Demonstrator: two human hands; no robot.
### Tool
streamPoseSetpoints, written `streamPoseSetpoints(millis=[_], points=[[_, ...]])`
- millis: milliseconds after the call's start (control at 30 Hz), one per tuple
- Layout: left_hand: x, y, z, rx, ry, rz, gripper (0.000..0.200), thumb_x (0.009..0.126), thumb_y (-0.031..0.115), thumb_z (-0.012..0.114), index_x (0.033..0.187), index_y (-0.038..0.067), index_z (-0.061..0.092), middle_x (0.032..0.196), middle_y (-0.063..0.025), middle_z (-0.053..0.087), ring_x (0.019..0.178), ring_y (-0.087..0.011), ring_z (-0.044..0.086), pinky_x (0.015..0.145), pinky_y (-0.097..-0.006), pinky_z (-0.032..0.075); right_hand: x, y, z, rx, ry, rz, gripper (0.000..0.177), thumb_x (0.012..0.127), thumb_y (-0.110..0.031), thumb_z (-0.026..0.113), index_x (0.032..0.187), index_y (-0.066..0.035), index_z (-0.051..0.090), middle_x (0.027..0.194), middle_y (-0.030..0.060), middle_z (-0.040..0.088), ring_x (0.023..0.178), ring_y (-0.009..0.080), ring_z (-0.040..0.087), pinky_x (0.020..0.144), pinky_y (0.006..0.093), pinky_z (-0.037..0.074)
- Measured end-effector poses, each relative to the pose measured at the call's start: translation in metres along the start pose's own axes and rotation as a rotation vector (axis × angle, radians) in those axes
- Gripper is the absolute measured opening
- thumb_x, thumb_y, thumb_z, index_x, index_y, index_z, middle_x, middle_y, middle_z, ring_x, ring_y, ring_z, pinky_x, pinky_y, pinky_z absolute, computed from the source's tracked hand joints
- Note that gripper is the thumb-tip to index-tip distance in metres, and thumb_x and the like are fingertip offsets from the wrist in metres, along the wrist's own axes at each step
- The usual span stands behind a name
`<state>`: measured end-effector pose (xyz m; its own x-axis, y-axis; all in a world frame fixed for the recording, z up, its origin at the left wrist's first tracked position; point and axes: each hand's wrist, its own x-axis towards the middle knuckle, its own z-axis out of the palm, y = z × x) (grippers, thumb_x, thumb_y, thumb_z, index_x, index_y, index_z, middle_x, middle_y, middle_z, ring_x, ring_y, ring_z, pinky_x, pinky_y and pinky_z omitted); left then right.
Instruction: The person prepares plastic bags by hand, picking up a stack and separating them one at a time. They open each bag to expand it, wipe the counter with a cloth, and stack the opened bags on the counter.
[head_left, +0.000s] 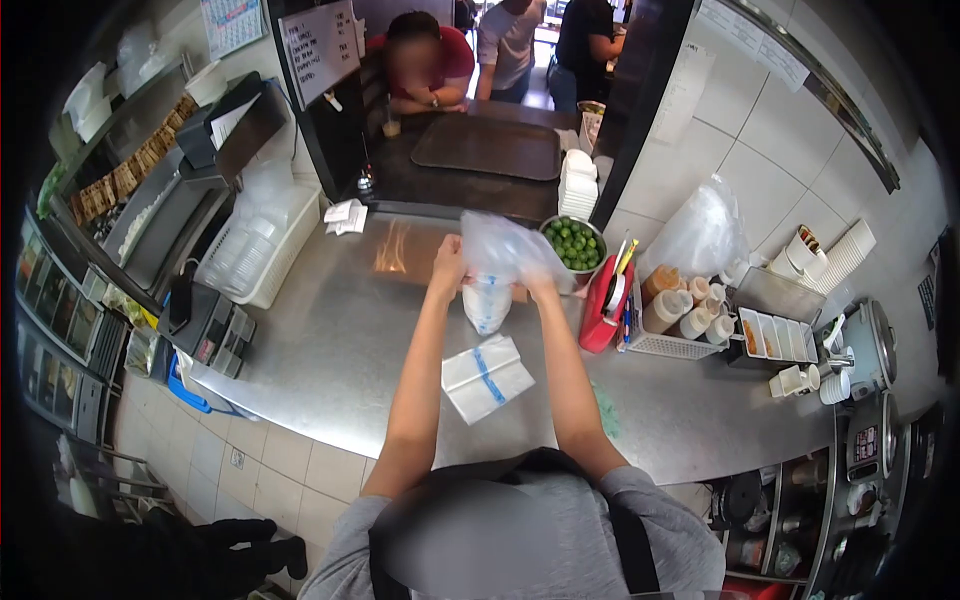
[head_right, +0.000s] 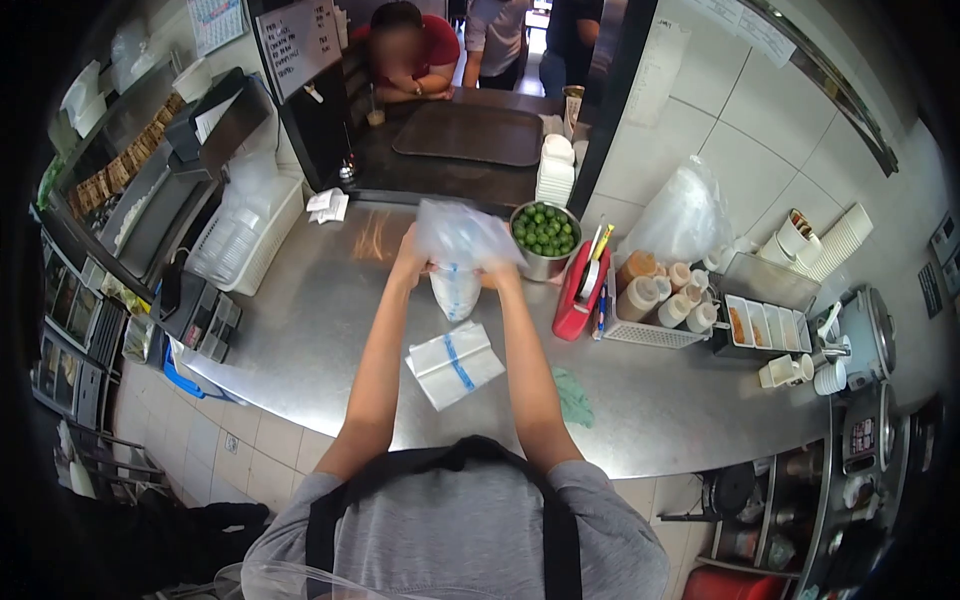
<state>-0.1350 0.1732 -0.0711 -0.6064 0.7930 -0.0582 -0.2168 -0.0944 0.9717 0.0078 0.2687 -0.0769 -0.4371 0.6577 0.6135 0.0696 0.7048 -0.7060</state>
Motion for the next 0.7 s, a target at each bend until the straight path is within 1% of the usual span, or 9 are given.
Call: streamPoseSetpoints(millis=[67, 100, 200, 233, 367, 467, 567, 667, 700], points=[[-0.004, -0.024, -0.006, 0.162, 0.025, -0.12, 0.017, 0.082, 0.007, 0.044, 0.098, 0.01, 0.05, 0.068, -0.0022, 0.054, 0.051, -0.0115, 0.051, 0.038, -0.0248, 0.043, 0.008, -0.029, -0.005, 0.035, -0.318, 0.787, 0.022, 0.077, -0.01, 0.054, 0.096, -0.002, 0.056, 0.081, 0.0154, 0.061, 0.072, 0.0223, 0.062, 0.061, 0.0302, 0.049], [-0.014, -0.039, -0.003, 0.194, 0.039, -0.082, 0.013, 0.086, 0.013, 0.044, 0.097, 0.012, 0.051, 0.064, -0.0003, 0.052, 0.046, -0.0101, 0.047, 0.039, -0.0244, 0.043, -0.011, 0.004, 0.013, -0.096, -0.118, 0.406, 0.026, 0.078, -0.014, 0.054, 0.1, 0.001, 0.054, 0.082, 0.0162, 0.062, 0.063, 0.0233, 0.063, 0.048, 0.0308, 0.049], [-0.022, -0.091, -0.014, 0.098, 0.15, -0.405, 0.013, 0.089, 0.019, 0.043, 0.097, 0.012, 0.051, 0.064, 0.0003, 0.052, 0.046, -0.0089, 0.046, 0.04, -0.024, 0.043, -0.058, 0.055, 0.042, 0.219, -0.195, 0.798, 0.027, 0.079, -0.014, 0.054, 0.1, 0.003, 0.054, 0.082, 0.0165, 0.062, 0.054, 0.0233, 0.061, 0.04, 0.0317, 0.047], [-0.022, -0.09, -0.015, 0.123, 0.132, -0.383, 0.013, 0.09, 0.021, 0.043, 0.096, 0.013, 0.051, 0.065, 0.0012, 0.051, 0.048, -0.0086, 0.046, 0.041, -0.0233, 0.043, -0.05, 0.025, 0.032, 0.168, -0.182, 0.854, 0.027, 0.079, -0.014, 0.054, 0.1, 0.003, 0.054, 0.082, 0.0156, 0.062, 0.057, 0.022, 0.061, 0.043, 0.0312, 0.05], [-0.018, -0.091, -0.019, 0.06, 0.12, -0.393, 0.012, 0.091, 0.022, 0.042, 0.092, 0.014, 0.051, 0.064, 0.0026, 0.05, 0.05, -0.0065, 0.045, 0.043, -0.021, 0.042, -0.05, 0.033, 0.031, 0.123, -0.218, 0.684, 0.027, 0.078, -0.009, 0.053, 0.104, 0.001, 0.054, 0.083, 0.0144, 0.063, 0.058, 0.022, 0.062, 0.041, 0.0319, 0.05], [-0.018, -0.092, -0.021, -0.136, 0.055, -0.481, 0.016, 0.09, 0.013, 0.04, 0.103, 0.013, 0.049, 0.07, 0.0016, 0.054, 0.052, -0.0047, 0.047, 0.044, -0.0174, 0.041, -0.039, 0.01, 0.028, 0.163, -0.153, 0.924, 0.018, 0.079, -0.009, 0.052, 0.095, -0.003, 0.056, 0.077, 0.0113, 0.062, 0.059, 0.0214, 0.061, 0.045, 0.0333, 0.05], [-0.013, -0.104, -0.023, -0.313, 0.051, -0.466, 0.018, 0.089, 0.008, 0.04, 0.105, 0.011, 0.048, 0.073, -0.0004, 0.055, 0.053, -0.0047, 0.048, 0.044, -0.0163, 0.04, -0.054, 0.072, 0.055, 0.491, -0.153, 1.14, 0.011, 0.08, -0.011, 0.051, 0.091, -0.008, 0.052, 0.076, 0.008, 0.059, 0.062, 0.0198, 0.06, 0.05, 0.0345, 0.05], [-0.019, -0.12, -0.006, -0.598, 0.235, -0.268, 0.016, 0.088, 0.008, 0.042, 0.104, 0.007, 0.045, 0.075, -0.0016, 0.057, 0.056, -0.0044, 0.05, 0.044, -0.017, 0.039, -0.069, 0.048, 0.062, 0.726, 0.153, 1.193, 0.01, 0.083, -0.016, 0.051, 0.091, -0.013, 0.046, 0.081, 0.0045, 0.057, 0.068, 0.0171, 0.058, 0.052, 0.0335, 0.048], [-0.015, -0.143, -0.022, -0.681, 0.097, -0.162, 0.015, 0.088, 0.015, 0.046, 0.099, 0.005, 0.047, 0.079, -0.0014, 0.058, 0.059, -0.0052, 0.052, 0.047, -0.0211, 0.037, -0.072, 0.038, 0.06, 0.828, 0.201, 1.229, 0.017, 0.086, -0.02, 0.051, 0.1, -0.016, 0.042, 0.087, 0.0027, 0.055, 0.072, 0.0154, 0.056, 0.06, 0.0359, 0.048]])
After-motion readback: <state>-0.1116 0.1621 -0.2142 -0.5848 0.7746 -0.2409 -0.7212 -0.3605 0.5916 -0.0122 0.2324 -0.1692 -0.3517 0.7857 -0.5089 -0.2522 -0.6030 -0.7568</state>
